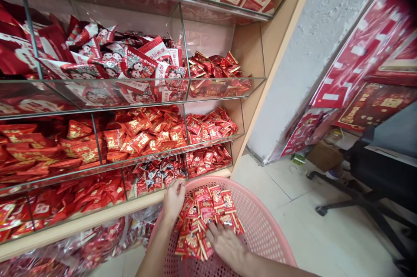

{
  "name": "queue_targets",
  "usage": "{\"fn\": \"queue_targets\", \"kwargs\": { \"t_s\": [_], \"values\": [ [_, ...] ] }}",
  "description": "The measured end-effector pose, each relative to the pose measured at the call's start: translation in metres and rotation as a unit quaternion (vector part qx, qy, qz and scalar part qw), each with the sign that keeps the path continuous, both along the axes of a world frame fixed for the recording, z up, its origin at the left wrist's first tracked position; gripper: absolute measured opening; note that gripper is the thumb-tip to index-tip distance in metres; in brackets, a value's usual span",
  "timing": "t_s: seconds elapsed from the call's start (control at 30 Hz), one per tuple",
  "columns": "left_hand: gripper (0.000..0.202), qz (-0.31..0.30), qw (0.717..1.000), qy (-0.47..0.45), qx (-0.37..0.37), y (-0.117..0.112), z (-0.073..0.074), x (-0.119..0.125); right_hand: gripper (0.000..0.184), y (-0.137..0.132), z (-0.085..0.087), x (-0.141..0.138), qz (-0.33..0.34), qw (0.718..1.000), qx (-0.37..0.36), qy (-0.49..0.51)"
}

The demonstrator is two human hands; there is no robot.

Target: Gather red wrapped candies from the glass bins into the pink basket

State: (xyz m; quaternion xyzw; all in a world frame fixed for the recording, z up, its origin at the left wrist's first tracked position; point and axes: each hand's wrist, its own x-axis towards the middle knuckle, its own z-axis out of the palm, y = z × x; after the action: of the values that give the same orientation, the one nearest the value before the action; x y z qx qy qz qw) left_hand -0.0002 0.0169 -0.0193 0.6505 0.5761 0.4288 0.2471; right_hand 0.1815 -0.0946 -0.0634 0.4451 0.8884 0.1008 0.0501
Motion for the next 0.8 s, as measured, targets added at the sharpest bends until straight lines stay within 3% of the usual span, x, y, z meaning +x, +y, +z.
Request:
{"fn": "queue_targets", "kwargs": {
  "t_s": [0.13,0.23,0.33,0.43,0.6,0.8],
  "values": [
    [0.023,0.002,1.000,0.009,0.003,0.001,0.000,0.000,0.020,-0.003,0.009,0.005,-0.018,0.995,-0.065,0.073],
    [0.023,0.003,1.000,0.019,0.010,0.001,0.000,0.000,0.034,-0.003,0.018,0.011,-0.062,0.976,-0.118,0.173],
    [0.023,0.004,1.000,0.017,0.009,0.000,0.001,0.000,0.038,0.002,0.025,0.013,-0.094,0.964,-0.136,0.207],
    [0.024,0.002,1.000,0.011,0.010,-0.001,0.001,0.000,0.046,0.007,0.025,0.007,-0.069,0.976,-0.106,0.178],
    [0.022,0.004,1.000,-0.002,0.004,0.000,0.000,0.000,0.055,0.009,0.006,-0.011,-0.021,0.994,-0.017,0.109],
    [0.023,0.003,1.000,0.000,0.009,0.000,-0.002,0.000,0.052,0.011,-0.005,-0.030,0.000,0.996,0.018,0.091]
  ]
}}
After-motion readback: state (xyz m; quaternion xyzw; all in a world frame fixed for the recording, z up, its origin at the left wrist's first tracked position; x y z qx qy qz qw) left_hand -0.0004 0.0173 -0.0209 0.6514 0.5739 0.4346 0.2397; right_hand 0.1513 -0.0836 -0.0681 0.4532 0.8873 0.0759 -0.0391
